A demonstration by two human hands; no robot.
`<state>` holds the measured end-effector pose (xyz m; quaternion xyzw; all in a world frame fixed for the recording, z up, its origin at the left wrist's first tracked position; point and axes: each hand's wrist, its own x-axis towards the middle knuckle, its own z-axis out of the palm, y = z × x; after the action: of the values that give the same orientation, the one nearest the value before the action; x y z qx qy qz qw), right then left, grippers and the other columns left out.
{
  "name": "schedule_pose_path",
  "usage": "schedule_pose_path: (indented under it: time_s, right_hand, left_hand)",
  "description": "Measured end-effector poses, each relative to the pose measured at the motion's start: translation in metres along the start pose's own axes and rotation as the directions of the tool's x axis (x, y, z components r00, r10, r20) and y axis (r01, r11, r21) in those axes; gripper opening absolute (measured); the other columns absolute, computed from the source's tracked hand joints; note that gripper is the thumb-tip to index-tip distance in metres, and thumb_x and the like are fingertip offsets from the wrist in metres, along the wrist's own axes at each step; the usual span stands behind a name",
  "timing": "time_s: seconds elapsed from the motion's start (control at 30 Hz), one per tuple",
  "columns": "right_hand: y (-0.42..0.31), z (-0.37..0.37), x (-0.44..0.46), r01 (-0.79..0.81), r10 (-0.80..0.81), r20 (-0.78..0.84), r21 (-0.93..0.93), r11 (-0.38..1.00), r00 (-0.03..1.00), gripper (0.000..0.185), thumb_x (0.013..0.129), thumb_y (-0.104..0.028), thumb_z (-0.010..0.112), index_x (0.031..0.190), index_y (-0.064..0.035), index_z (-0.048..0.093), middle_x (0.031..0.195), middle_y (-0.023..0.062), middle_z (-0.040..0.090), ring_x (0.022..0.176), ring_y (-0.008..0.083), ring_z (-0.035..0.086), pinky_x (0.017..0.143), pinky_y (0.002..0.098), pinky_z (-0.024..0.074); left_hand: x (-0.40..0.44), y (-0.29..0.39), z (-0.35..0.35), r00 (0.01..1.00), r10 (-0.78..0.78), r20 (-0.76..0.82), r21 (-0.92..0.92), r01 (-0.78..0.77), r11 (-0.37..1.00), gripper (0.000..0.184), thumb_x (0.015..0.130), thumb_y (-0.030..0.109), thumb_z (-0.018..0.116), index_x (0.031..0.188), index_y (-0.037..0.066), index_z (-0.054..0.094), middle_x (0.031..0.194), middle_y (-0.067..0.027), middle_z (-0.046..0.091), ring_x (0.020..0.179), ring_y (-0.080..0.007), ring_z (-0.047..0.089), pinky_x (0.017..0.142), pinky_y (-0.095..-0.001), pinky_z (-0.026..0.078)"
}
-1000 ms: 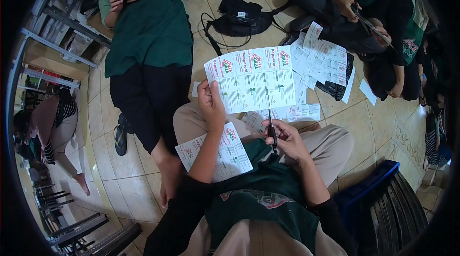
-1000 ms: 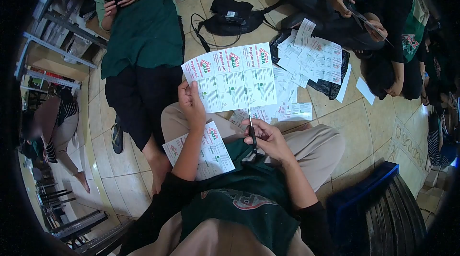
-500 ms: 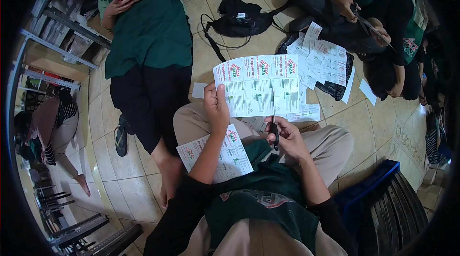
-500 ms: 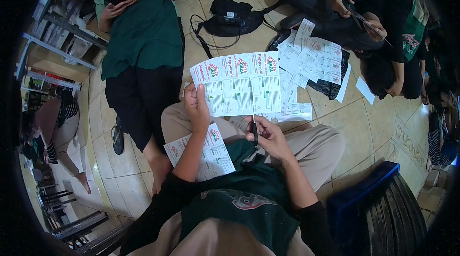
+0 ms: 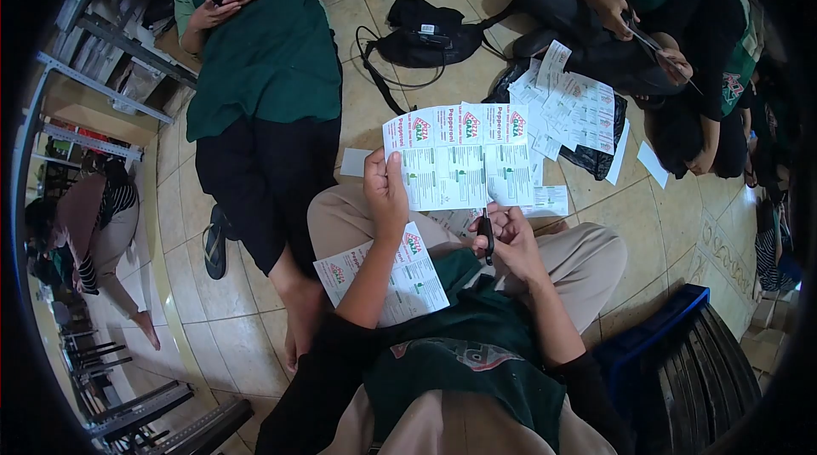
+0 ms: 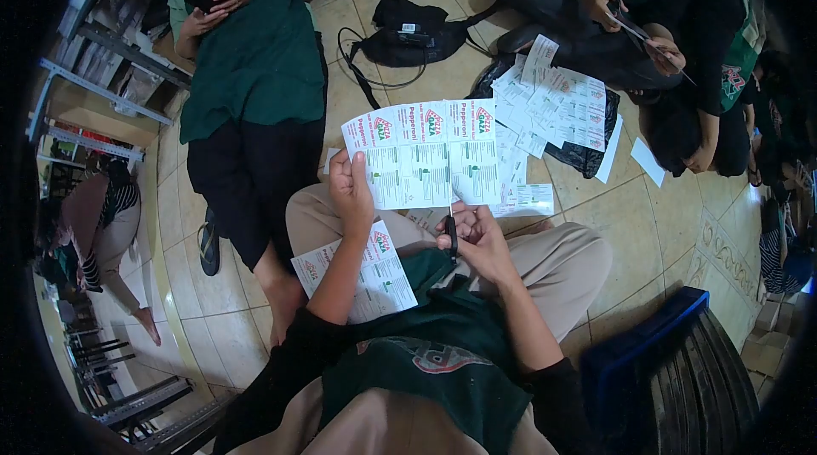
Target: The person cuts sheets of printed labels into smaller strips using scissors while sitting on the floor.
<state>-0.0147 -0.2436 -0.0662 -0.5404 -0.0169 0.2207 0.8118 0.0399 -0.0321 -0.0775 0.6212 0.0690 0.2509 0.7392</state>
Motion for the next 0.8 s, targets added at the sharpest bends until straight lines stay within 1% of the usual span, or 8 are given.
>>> schedule_pose_path:
  time_s: [0.2,0.33,0.43,0.5,0.53,0.6,0.7,0.8]
  right_hand:
    - [0.003,-0.003,0.002,0.026,-0.026,0.003,0.092,0.995,1.0,0.041,0.078,0.007,0.066,0.111,-0.0038,0.043,0.107,0.0131,0.061,0.077,0.0114,0.061,0.071,0.0239,0.0504]
    - [0.003,-0.001,0.003,0.013,-0.01,-0.046,0.06,0.998,0.999,0.041,0.079,0.008,0.064,0.112,-0.0038,0.042,0.109,0.0146,0.06,0.075,0.0123,0.062,0.069,0.0238,0.0508]
    - [0.002,0.003,0.002,0.038,-0.034,-0.03,0.149,0.988,0.999,0.041,0.079,0.008,0.064,0.111,-0.0045,0.042,0.108,0.0145,0.061,0.076,0.0127,0.063,0.068,0.0237,0.0511]
    - [0.004,0.003,0.002,0.053,-0.048,-0.04,0.149,0.987,0.998,0.051,0.079,0.007,0.065,0.122,-0.0057,0.04,0.107,0.0147,0.061,0.075,0.0133,0.063,0.067,0.0249,0.0513]
    - [0.003,0.005,0.002,0.053,-0.048,-0.04,0.149,0.987,0.998,0.051,0.079,0.007,0.065,0.122,-0.0057,0.04,0.107,0.0147,0.061,0.075,0.0133,0.063,0.067,0.0249,0.0513]
    - [-0.001,0.009,0.003,0.078,-0.074,-0.049,0.1,0.992,0.996,0.065,0.08,0.001,0.066,0.134,-0.0086,0.033,0.109,0.0162,0.061,0.069,0.013,0.062,0.062,0.0238,0.0526]
    - [0.0,0.005,0.003,0.041,-0.041,-0.002,0.088,0.995,0.999,0.072,0.08,-0.001,0.066,0.14,-0.0084,0.027,0.108,0.0154,0.061,0.069,0.0134,0.062,0.063,0.0252,0.053]
    - [0.002,0.001,0.002,0.004,-0.004,0.008,0.061,0.998,1.0,0.067,0.082,0.002,0.064,0.139,-0.0039,0.029,0.104,0.0137,0.061,0.076,0.0138,0.061,0.068,0.0251,0.0505]
  left_hand:
    - [-0.001,0.002,0.001,1.0,-0.001,-0.017,0.01,0.001,1.0,0.019,0.096,0.01,0.046,0.107,-0.005,0.047,0.104,-0.0159,0.063,0.092,-0.0115,0.06,0.08,-0.022,0.045]
    - [-0.001,-0.001,0.0,1.0,0.001,-0.015,0.008,-0.001,1.0,0.02,0.096,0.01,0.046,0.109,-0.005,0.045,0.105,-0.0163,0.063,0.093,-0.0122,0.059,0.082,-0.0227,0.045]
    - [-0.001,-0.001,0.0,1.0,-0.011,-0.014,0.001,0.011,1.0,0.019,0.096,0.01,0.046,0.109,-0.005,0.045,0.106,-0.0165,0.062,0.095,-0.0131,0.059,0.083,-0.0236,0.044]
    - [-0.001,-0.004,0.0,1.0,-0.012,-0.025,-0.013,0.012,1.0,0.019,0.096,0.01,0.046,0.108,-0.004,0.045,0.106,-0.0164,0.062,0.095,-0.0132,0.059,0.084,-0.024,0.044]
    - [-0.001,-0.005,0.0,0.999,-0.013,-0.037,-0.025,0.012,1.0,0.019,0.096,0.01,0.045,0.108,-0.004,0.045,0.106,-0.0164,0.062,0.095,-0.0134,0.059,0.085,-0.0243,0.044]
    - [-0.001,-0.004,0.0,0.999,-0.015,-0.032,-0.022,0.014,1.0,0.019,0.096,0.01,0.046,0.108,-0.004,0.045,0.107,-0.0163,0.061,0.095,-0.0133,0.058,0.084,-0.0242,0.044]
    - [-0.001,-0.006,-0.001,1.0,-0.014,-0.021,-0.021,0.014,1.0,0.019,0.096,0.01,0.046,0.108,-0.004,0.045,0.107,-0.0158,0.061,0.095,-0.0129,0.058,0.084,-0.024,0.044]
    - [0.0,-0.007,-0.001,0.999,-0.036,-0.005,-0.039,0.035,0.999,0.018,0.096,0.01,0.046,0.108,-0.004,0.046,0.105,-0.0147,0.062,0.094,-0.012,0.059,0.083,-0.0233,0.044]
